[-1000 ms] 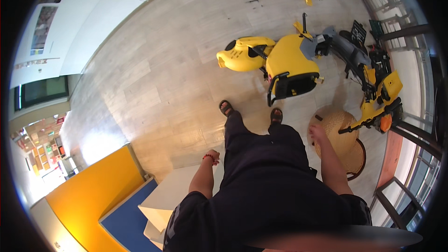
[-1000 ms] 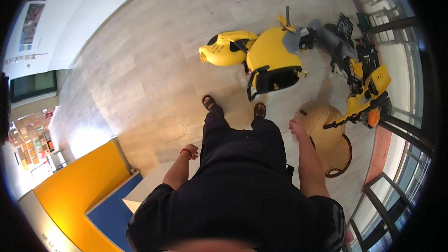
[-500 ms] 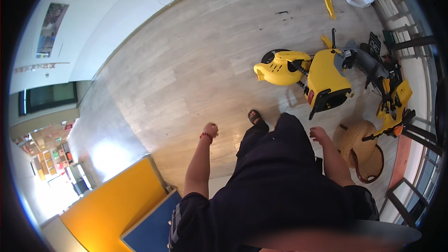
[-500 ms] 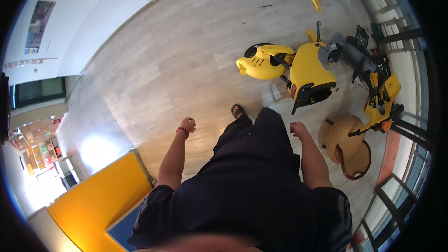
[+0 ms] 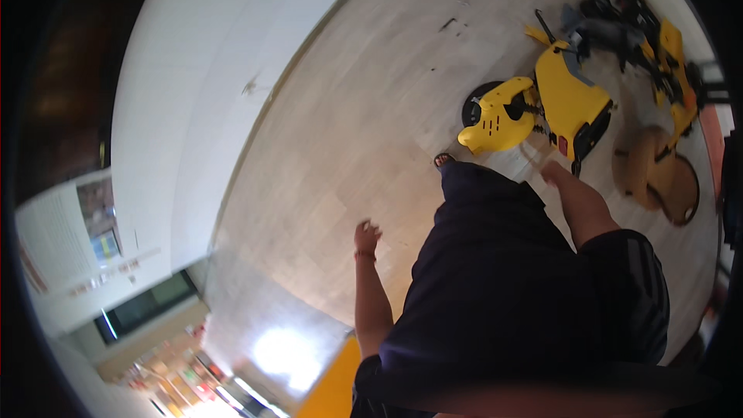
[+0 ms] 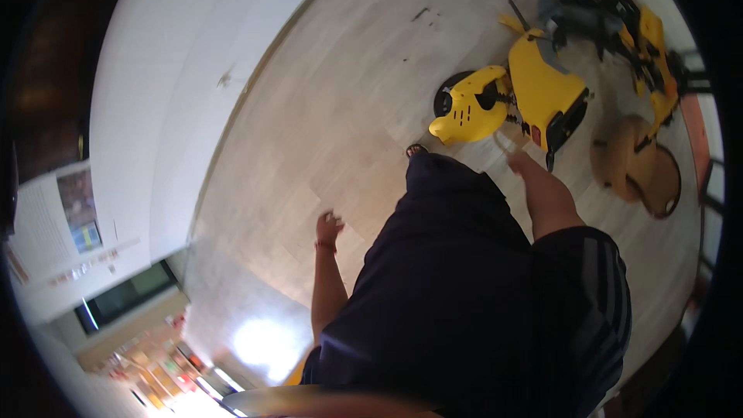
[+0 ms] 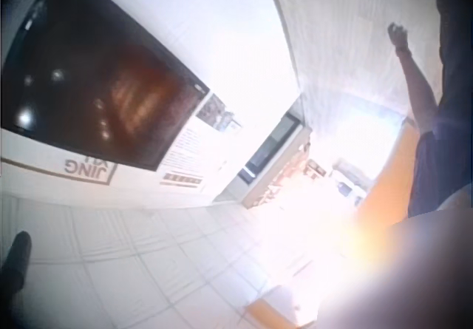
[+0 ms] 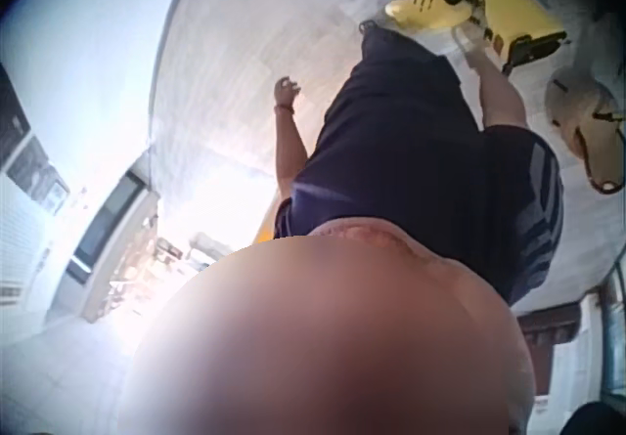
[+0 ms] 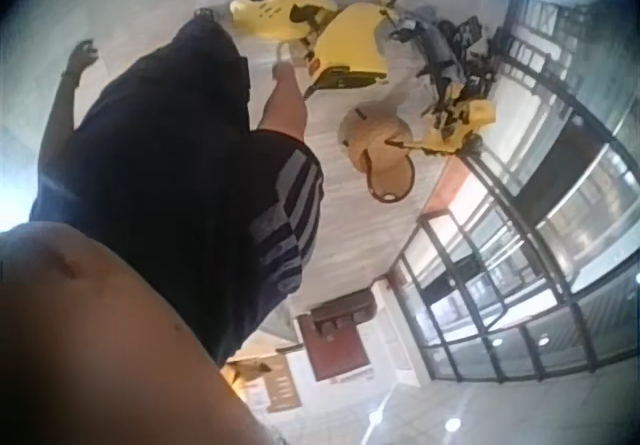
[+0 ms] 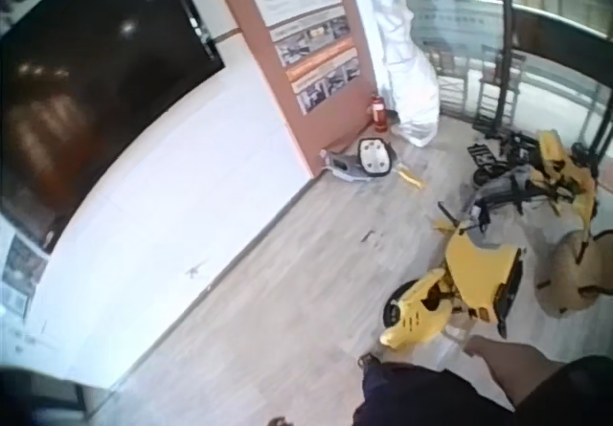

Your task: Removing and inspecting a yellow plastic fairing or cover from a motorcycle chassis.

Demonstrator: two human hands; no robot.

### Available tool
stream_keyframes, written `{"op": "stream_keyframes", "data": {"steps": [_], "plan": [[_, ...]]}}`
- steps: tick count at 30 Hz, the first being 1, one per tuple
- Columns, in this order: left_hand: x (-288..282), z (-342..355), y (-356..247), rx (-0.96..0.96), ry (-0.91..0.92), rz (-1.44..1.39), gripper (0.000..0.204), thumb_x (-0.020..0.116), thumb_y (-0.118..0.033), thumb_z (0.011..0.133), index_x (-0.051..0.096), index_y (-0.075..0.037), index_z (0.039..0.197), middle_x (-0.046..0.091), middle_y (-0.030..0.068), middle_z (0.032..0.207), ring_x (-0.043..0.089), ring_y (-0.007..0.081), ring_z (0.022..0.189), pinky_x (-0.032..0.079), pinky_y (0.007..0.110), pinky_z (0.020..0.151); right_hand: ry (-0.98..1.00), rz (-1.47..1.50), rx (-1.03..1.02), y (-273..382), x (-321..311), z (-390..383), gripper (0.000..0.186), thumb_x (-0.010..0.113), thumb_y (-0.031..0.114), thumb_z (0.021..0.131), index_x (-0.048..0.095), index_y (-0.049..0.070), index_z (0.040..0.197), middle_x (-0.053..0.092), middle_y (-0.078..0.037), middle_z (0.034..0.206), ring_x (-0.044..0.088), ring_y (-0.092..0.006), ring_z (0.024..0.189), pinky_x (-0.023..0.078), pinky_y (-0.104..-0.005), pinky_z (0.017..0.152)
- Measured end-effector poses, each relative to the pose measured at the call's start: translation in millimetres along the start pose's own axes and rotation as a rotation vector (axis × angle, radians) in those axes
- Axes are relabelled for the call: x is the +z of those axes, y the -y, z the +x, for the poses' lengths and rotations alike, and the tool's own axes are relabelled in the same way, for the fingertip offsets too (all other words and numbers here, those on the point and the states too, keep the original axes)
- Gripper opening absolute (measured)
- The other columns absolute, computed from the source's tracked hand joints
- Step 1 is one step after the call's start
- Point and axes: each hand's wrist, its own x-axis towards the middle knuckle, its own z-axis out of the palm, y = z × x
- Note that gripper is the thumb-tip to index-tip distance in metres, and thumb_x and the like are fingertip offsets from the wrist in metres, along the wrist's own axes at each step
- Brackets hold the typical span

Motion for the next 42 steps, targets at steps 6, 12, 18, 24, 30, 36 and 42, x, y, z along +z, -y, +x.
{"op": "stream_keyframes", "data": {"steps": [6, 12, 18, 24, 30, 36, 42], "plan": [[-117, 12, 109, 0.099, 0.469, 1.664, 0.027, 0.058, -0.033, 0.082, 0.072, -0.011, 0.089, 0.068, 0.0168, 0.091, 0.066, 0.0335, 0.088, 0.052, 0.042, 0.075, -0.559, 1.079, -0.077, 139, -337, 28, 0.024, 0.056, 0.023, 0.081, 0.067, 0.002, 0.088, 0.066, -0.016, 0.081, 0.065, -0.0249, 0.076, 0.05, -0.0367, 0.068], [-149, 96, -33, 0.23, 0.424, 1.407, 0.027, 0.056, -0.028, 0.084, 0.069, -0.008, 0.096, 0.068, 0.0175, 0.096, 0.066, 0.0329, 0.086, 0.053, 0.042, 0.073, -0.391, 1.391, -0.038, 165, -416, 52, 0.028, 0.056, 0.021, 0.077, 0.068, 0.002, 0.094, 0.068, -0.016, 0.084, 0.066, -0.0296, 0.074, 0.051, -0.0378, 0.068], [-132, 332, -24, 0.38, 0.536, 1.059, 0.028, 0.053, -0.024, 0.086, 0.066, -0.005, 0.103, 0.067, 0.0181, 0.102, 0.067, 0.0323, 0.084, 0.054, 0.041, 0.07, -0.283, 0.823, 0.779, 109, -95, 90, 0.012, 0.059, 0.009, 0.073, 0.07, 0.006, 0.076, 0.068, -0.013, 0.08, 0.066, -0.0294, 0.075, 0.052, -0.0403, 0.065], [-143, 383, -390, -0.204, 0.154, 0.636, 0.036, 0.044, -0.018, 0.092, 0.046, -0.008, 0.126, 0.061, 0.0107, 0.095, 0.063, 0.0227, 0.069, 0.052, 0.034, 0.057, 0.233, 2.049, 1.155, 264, -242, 49, 0.019, 0.052, 0.02, 0.092, 0.059, 0.004, 0.1, 0.063, -0.012, 0.086, 0.062, -0.0232, 0.069, 0.05, -0.0446, 0.07], [-67, 476, -516, -0.131, 0.214, 0.963, 0.024, 0.046, -0.021, 0.092, 0.053, -0.009, 0.111, 0.061, 0.0073, 0.089, 0.062, 0.0188, 0.067, 0.052, 0.033, 0.059, 0.112, 2.31, 0.918, 343, -312, 70, 0.02, 0.057, 0.019, 0.088, 0.06, 0.006, 0.103, 0.065, -0.01, 0.09, 0.062, -0.0239, 0.078, 0.049, -0.0426, 0.07], [80, 462, -554, 0.076, 0.537, 1.084, 0.03, 0.047, -0.016, 0.093, 0.049, -0.007, 0.122, 0.063, 0.0113, 0.096, 0.065, 0.0194, 0.073, 0.053, 0.032, 0.063, 0.05, 2.522, 0.977, 357, -326, 101, 0.02, 0.056, 0.02, 0.088, 0.06, 0.007, 0.102, 0.064, -0.009, 0.088, 0.062, -0.023, 0.077, 0.048, -0.0416, 0.069], [178, 434, -594, 0.278, 0.878, 1.375, 0.033, 0.051, -0.014, 0.088, 0.052, -0.002, 0.119, 0.065, 0.0162, 0.097, 0.066, 0.02, 0.079, 0.054, 0.03, 0.068, -0.156, 2.621, 1.096, 280, -372, 93, 0.024, 0.056, 0.026, 0.087, 0.061, 0.007, 0.101, 0.063, -0.008, 0.088, 0.06, -0.0196, 0.079, 0.047, -0.0362, 0.07]]}}
